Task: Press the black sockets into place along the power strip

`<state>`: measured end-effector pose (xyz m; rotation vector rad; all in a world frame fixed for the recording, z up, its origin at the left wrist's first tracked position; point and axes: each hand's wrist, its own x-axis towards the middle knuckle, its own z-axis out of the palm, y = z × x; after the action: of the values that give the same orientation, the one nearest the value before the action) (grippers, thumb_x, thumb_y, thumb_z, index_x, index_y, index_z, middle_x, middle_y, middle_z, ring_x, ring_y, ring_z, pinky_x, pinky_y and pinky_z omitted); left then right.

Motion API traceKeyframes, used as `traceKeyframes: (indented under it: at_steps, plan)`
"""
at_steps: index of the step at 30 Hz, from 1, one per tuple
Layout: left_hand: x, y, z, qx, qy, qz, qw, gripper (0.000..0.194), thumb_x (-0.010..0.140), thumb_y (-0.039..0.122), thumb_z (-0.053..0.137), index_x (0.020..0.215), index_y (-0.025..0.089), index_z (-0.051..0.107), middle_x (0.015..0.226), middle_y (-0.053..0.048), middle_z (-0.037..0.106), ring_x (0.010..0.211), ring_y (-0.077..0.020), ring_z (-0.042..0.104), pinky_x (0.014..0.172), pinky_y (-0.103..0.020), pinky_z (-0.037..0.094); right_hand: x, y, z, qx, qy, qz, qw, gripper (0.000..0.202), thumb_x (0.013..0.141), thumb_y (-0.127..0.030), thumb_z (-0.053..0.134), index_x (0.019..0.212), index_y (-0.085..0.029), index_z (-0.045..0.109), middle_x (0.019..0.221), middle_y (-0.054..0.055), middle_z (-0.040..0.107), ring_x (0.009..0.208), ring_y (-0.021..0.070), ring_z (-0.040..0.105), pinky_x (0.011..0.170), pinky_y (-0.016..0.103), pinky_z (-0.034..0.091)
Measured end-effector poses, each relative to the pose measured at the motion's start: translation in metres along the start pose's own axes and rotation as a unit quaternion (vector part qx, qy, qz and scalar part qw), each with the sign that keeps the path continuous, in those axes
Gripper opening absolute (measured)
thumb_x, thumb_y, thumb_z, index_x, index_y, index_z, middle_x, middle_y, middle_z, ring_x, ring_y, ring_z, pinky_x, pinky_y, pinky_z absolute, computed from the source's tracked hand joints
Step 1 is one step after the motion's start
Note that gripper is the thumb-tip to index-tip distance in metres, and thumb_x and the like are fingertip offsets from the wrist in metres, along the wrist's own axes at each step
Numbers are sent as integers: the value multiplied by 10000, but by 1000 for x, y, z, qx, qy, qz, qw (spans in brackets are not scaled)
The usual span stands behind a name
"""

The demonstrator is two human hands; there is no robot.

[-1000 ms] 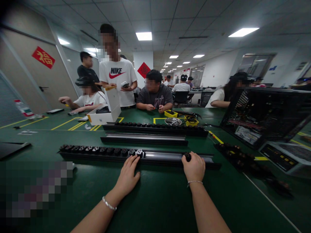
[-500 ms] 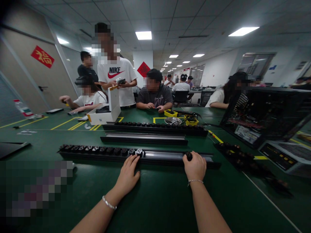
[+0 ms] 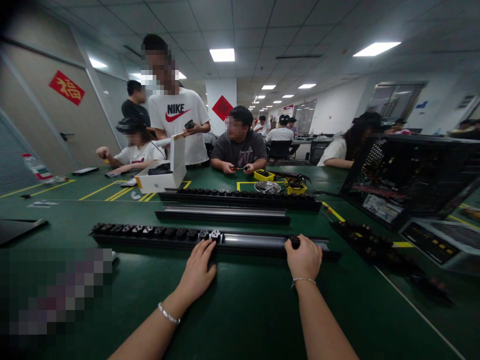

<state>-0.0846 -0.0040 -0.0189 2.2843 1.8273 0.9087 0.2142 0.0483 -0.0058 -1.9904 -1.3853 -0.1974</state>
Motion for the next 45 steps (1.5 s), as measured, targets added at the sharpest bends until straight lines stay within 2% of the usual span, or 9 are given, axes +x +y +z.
traceKeyframes:
  at_steps: [7,12,24,31,45]
  plan:
    - [0,-1,1,4,-8,-6,1000,593,765,180,457,1348,222,360,1402,-56,386,1335,-254,256,1082,-469,286,1,3,0,8,14,2,1000,412,762,-404,424,983,-120,625,1096,141,625,1040,276,521,967,428,275]
    - [0,-3,3,5,-8,-5,1000,589,765,190,456,1346,214,363,1403,-61,383,1339,-252,254,1080,-464,288,2,4,-1,-5,-3,4,1000,467,784,-423,414,1024,-78,617,1099,161,622,1043,283,521,970,429,282]
    - [0,0,0,3,-12,-10,1000,582,771,189,455,1345,206,365,1404,-61,383,1340,-251,250,1087,-455,280,2,3,-5,-11,-11,19,1000,465,797,-422,413,1042,-80,612,1089,159,624,1031,283,527,989,442,257]
    - [1,1,1,4,0,-5,1000,586,752,155,458,1331,200,383,1387,-66,401,1327,-247,269,1082,-454,287,5,9,0,-10,6,18,1000,441,780,-406,422,1027,-93,610,1093,156,623,1026,275,527,943,416,293]
    - [0,3,-3,1,-21,-16,1000,586,777,183,448,1353,214,349,1406,-51,372,1342,-249,239,1094,-465,268,6,7,-8,-31,-20,40,999,500,798,-437,388,1065,-74,603,1061,151,630,1001,271,538,951,408,297]
